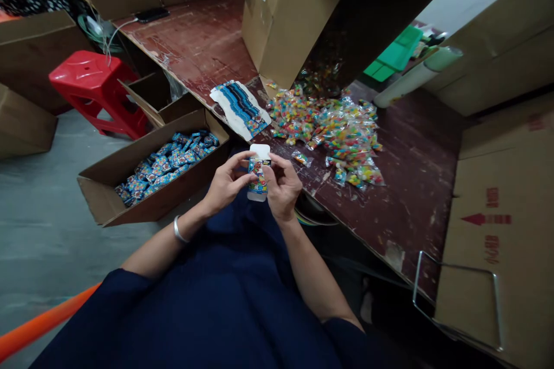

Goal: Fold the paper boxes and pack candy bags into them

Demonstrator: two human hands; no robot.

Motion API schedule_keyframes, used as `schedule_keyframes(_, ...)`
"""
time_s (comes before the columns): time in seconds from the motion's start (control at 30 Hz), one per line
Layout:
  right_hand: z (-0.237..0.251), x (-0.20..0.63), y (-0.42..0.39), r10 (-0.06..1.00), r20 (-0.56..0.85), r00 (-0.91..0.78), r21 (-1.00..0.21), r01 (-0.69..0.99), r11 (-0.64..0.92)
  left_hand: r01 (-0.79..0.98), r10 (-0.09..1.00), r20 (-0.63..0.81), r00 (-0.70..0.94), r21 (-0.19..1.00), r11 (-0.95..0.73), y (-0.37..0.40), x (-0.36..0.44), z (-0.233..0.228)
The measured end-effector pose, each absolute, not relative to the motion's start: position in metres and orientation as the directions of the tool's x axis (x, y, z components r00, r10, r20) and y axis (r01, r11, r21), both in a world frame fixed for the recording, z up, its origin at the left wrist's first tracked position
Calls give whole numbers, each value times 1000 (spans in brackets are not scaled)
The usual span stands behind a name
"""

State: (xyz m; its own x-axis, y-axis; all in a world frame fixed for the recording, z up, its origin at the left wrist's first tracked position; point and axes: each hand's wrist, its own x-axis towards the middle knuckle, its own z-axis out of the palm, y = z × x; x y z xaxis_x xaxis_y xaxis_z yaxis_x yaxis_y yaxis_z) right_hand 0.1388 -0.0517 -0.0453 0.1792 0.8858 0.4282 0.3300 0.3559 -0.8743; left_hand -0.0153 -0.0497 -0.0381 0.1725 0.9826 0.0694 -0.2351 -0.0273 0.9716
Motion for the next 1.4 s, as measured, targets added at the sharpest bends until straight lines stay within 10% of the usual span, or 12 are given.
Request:
schedule_keyframes(0.2, -38, 146, -49, 857, 508, 87, -802, 410, 434, -238, 960, 89, 265, 971, -25, -46, -16, -41)
schedule_keyframes(0.47, -25, 138, -42, 918, 388, 84, -920, 86, 381, -261, 976, 30, 214, 965, 28, -47, -19, -28)
schedule_keyframes(1.4, 5, 171, -24, 980, 40, -194, -962, 256, 90, -113, 949, 121, 292, 989, -91, -48, -24, -31)
